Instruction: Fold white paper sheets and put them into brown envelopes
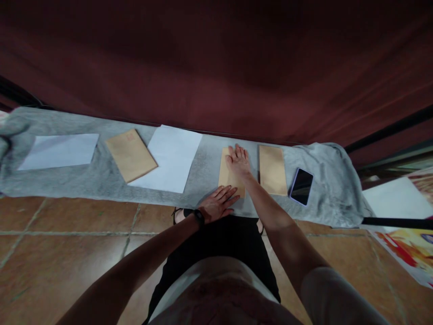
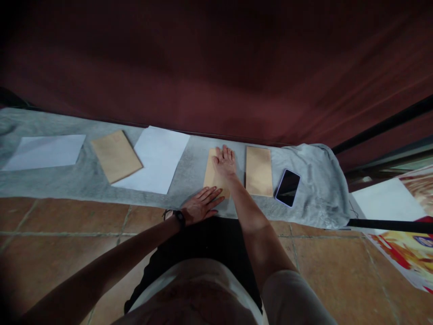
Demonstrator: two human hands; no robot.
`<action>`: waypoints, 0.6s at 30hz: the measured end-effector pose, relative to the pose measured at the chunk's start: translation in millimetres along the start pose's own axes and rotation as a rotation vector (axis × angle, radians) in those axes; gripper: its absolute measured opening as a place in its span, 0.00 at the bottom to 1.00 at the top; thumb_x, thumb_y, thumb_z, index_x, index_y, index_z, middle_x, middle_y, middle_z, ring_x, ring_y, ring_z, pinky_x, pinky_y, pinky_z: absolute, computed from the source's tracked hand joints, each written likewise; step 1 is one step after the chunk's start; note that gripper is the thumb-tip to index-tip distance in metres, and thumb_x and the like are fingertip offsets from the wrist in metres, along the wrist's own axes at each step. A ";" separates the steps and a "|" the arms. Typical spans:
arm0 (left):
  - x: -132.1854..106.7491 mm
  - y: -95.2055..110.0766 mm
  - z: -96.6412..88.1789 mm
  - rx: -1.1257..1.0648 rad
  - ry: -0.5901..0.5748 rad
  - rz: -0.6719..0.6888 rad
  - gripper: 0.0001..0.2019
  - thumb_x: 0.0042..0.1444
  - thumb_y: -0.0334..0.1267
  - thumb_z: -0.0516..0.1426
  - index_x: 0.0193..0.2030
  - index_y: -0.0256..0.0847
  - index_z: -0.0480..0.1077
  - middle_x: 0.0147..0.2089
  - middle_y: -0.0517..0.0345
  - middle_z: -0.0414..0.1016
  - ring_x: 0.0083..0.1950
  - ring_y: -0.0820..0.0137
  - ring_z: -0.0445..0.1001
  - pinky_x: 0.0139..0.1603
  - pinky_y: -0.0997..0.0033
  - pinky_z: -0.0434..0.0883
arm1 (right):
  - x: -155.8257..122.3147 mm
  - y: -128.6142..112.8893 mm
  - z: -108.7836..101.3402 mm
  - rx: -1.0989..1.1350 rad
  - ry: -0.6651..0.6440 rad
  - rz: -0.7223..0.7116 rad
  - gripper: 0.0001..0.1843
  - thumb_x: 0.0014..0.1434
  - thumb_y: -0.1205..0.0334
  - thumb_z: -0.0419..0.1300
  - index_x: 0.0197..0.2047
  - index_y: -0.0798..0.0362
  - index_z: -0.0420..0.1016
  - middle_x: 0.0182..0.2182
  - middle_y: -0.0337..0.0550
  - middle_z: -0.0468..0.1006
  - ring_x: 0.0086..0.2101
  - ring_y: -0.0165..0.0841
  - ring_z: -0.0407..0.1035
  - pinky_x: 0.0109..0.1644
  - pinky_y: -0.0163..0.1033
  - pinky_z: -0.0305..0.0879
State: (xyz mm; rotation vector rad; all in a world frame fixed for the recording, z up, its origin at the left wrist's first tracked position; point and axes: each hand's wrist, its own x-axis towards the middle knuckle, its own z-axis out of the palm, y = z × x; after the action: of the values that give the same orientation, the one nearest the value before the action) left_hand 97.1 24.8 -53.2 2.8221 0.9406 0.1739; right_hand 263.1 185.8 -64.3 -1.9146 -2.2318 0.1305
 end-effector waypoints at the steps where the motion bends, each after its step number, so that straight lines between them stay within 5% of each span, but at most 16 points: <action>1: 0.0 -0.1 -0.3 0.000 -0.001 0.000 0.30 0.69 0.54 0.46 0.74 0.48 0.52 0.78 0.52 0.46 0.77 0.58 0.45 0.75 0.51 0.45 | -1.2 -0.3 -0.2 -0.002 0.000 -0.003 0.31 0.72 0.52 0.44 0.74 0.52 0.51 0.73 0.54 0.47 0.71 0.48 0.44 0.72 0.58 0.39; 18: -0.5 1.9 4.4 0.071 0.053 0.004 0.27 0.69 0.53 0.47 0.71 0.47 0.58 0.75 0.52 0.56 0.77 0.60 0.48 0.76 0.54 0.44 | -71.7 -6.8 -11.2 -0.001 -0.102 -0.145 0.31 0.73 0.53 0.43 0.75 0.54 0.48 0.74 0.51 0.43 0.72 0.45 0.42 0.74 0.55 0.38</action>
State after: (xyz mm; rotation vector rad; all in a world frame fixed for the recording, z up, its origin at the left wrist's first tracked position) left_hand 98.6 22.5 -57.1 2.8984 0.9707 0.2214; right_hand 269.1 113.4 -58.6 -1.7763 -2.4283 0.2097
